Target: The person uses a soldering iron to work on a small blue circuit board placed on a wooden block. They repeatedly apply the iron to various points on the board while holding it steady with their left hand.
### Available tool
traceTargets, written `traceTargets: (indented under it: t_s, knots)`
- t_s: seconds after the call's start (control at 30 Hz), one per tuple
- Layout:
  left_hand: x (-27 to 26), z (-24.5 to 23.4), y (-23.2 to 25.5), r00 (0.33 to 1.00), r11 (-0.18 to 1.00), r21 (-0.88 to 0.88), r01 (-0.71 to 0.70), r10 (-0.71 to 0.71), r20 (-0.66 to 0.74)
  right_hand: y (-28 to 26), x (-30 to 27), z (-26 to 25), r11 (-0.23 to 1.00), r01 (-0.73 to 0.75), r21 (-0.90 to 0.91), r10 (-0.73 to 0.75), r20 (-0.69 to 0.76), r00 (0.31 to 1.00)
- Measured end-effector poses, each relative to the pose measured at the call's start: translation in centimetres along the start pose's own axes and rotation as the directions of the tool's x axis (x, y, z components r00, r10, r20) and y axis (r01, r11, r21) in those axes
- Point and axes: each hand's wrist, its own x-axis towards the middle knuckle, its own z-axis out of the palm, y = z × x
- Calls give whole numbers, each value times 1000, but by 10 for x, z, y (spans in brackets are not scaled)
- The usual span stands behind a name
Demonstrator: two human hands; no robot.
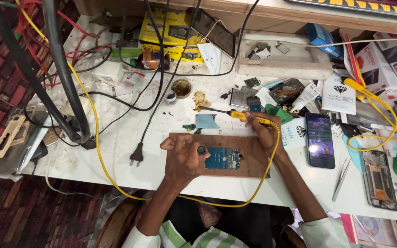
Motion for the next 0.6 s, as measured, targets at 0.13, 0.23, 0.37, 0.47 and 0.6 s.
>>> traceTargets:
  t_s: [0.13,0.23,0.37,0.47,0.6]
  knots:
    - [-1,-1,1,1000,1000,-6,4,-5,-4,-3,-2,-1,991,-40,-126,38,-18,999]
    - [1,-1,2,1000,1000,-15,4,-4,-28,1,-1,-1,996,-26,-82,25,-18,1000]
    - [7,-4,3,999,999,-47,2,-4,-37,10,6,-2,995,-12,98,15,-35,999]
    - [7,-4,4,1000,996,-90,-5,3,-16,17,2,-11,939,28,342,-39,24,999]
    - [6,-4,1,999,998,-59,-22,20,-35,22,-15,-26,792,128,597,-145,-19,989]
